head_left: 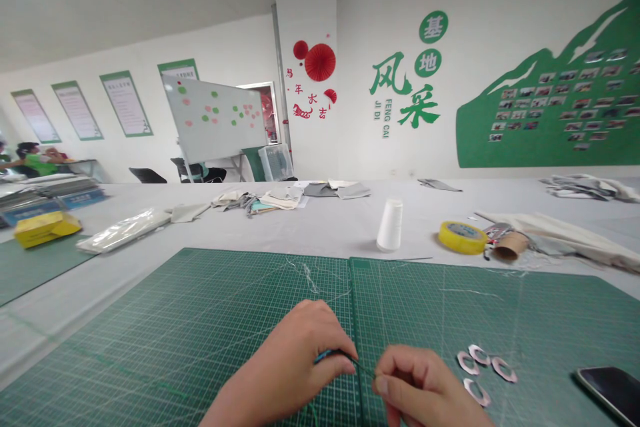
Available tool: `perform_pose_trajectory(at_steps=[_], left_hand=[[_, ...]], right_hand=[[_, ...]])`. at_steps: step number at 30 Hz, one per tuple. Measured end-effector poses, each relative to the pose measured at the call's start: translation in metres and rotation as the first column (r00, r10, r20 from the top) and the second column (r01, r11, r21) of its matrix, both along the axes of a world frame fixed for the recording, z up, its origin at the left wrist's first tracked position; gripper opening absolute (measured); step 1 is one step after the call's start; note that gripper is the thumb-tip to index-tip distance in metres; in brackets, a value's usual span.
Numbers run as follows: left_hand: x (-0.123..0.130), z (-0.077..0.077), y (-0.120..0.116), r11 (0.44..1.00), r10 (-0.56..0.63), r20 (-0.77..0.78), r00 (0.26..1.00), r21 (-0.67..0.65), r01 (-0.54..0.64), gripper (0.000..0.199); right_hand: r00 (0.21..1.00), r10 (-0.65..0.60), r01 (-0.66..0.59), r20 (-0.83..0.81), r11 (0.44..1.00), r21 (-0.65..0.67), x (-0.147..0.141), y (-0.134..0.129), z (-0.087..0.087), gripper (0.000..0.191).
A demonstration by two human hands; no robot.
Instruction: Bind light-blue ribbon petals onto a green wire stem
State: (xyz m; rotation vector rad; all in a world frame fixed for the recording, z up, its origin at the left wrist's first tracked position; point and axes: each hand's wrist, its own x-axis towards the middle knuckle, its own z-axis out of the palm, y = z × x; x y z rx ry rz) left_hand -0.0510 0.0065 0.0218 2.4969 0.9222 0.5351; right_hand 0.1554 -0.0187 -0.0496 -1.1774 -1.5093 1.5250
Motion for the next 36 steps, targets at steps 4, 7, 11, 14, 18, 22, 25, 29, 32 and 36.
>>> perform_pose_trajectory(at_steps=[4,7,11,14,18,22,25,29,32,36], left_hand=[[-0.001,0.002,-0.003,0.999,0.014,0.044,0.999,-0.045,-0.012,0.019],[-0.002,-0.001,-0.005,0.997,0.046,0.042,0.998,-0.063,-0.043,0.022],[-0.001,-0.003,-0.005,0.992,0.070,0.048,0.996,-0.109,-0.064,0.013],[0.000,-0.004,-0.004,0.991,0.072,0.051,0.996,-0.116,-0.066,0.011],[0.004,-0.007,-0.002,0.991,0.087,0.096,0.992,-0.108,-0.077,0.014],[0.007,-0.011,-0.002,0.989,0.102,0.102,0.990,-0.121,-0.089,0.013],[0.008,-0.013,-0.004,0.989,0.120,0.068,0.990,-0.096,-0.113,0.012],[0.010,-0.013,-0.006,0.988,0.145,-0.008,0.989,-0.058,-0.145,0.013],[0.010,-0.014,-0.006,0.987,0.150,-0.017,0.988,-0.059,-0.151,0.011],[0.006,-0.013,-0.002,0.983,0.166,0.032,0.986,-0.082,-0.162,0.014]], right_hand=[[0.996,0.027,-0.030,0.081,0.999,0.034,0.001,-0.002,0.007,0.022],[0.982,0.048,-0.061,0.183,0.996,0.068,0.001,-0.002,0.012,0.020],[0.961,0.057,-0.082,0.271,0.993,0.084,0.000,-0.001,0.018,0.017],[0.948,0.043,-0.086,0.315,0.989,0.123,-0.002,-0.001,0.022,0.018],[0.941,0.010,-0.065,0.338,0.986,0.152,-0.002,-0.001,0.022,0.017],[0.931,-0.010,-0.071,0.365,0.975,0.210,0.000,-0.001,0.016,0.016],[0.919,-0.034,-0.073,0.394,0.965,0.252,0.001,-0.001,0.012,0.016],[0.916,-0.037,-0.078,0.400,0.960,0.267,-0.001,0.000,0.011,0.015],[0.917,-0.038,-0.076,0.396,0.960,0.269,-0.002,-0.001,0.011,0.016],[0.948,0.034,-0.073,0.317,0.991,0.114,0.005,-0.002,0.009,0.011]])
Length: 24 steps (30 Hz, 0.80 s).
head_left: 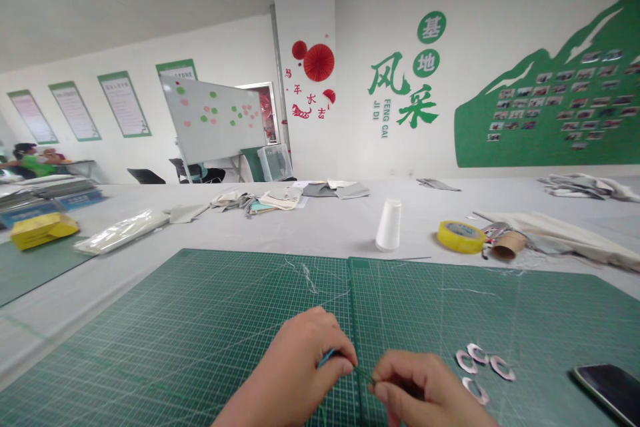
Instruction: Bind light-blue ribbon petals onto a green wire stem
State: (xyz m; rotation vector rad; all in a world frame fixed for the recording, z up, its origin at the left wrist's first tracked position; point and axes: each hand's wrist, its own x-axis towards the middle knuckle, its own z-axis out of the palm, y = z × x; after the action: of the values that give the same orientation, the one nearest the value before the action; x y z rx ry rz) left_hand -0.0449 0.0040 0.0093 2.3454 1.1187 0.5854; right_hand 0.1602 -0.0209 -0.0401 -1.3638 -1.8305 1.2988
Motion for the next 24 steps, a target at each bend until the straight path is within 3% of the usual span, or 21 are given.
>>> perform_pose_trajectory(at_steps=[2,4,8,13,18,24], left_hand=[[-0.006,0.002,0.004,1.000,0.019,0.018,1.000,-0.009,-0.019,0.015],[-0.013,0.005,0.008,0.999,0.052,0.040,0.998,-0.007,-0.052,0.014],[-0.026,0.010,0.015,0.997,0.080,0.110,0.991,-0.026,-0.078,0.014],[-0.032,0.010,0.017,0.990,0.137,0.171,0.976,-0.053,-0.129,0.013],[-0.033,0.009,0.018,0.983,0.180,0.176,0.968,-0.056,-0.173,0.014],[-0.031,0.011,0.016,0.984,0.144,0.214,0.966,-0.134,-0.117,0.012]], right_hand=[[0.999,0.024,-0.029,-0.040,0.993,-0.115,0.010,0.000,-0.003,0.010],[0.996,0.057,-0.068,-0.065,0.982,-0.176,0.023,0.002,-0.006,0.023],[0.982,0.067,-0.088,-0.177,0.990,-0.111,0.050,0.007,-0.015,0.053],[0.962,-0.019,-0.016,-0.271,0.992,-0.128,0.070,0.013,-0.019,0.056],[0.929,-0.184,0.150,-0.320,0.980,-0.130,0.075,0.008,-0.009,0.052],[0.817,-0.439,0.415,-0.374,0.898,-0.147,0.072,0.003,-0.001,0.040]])
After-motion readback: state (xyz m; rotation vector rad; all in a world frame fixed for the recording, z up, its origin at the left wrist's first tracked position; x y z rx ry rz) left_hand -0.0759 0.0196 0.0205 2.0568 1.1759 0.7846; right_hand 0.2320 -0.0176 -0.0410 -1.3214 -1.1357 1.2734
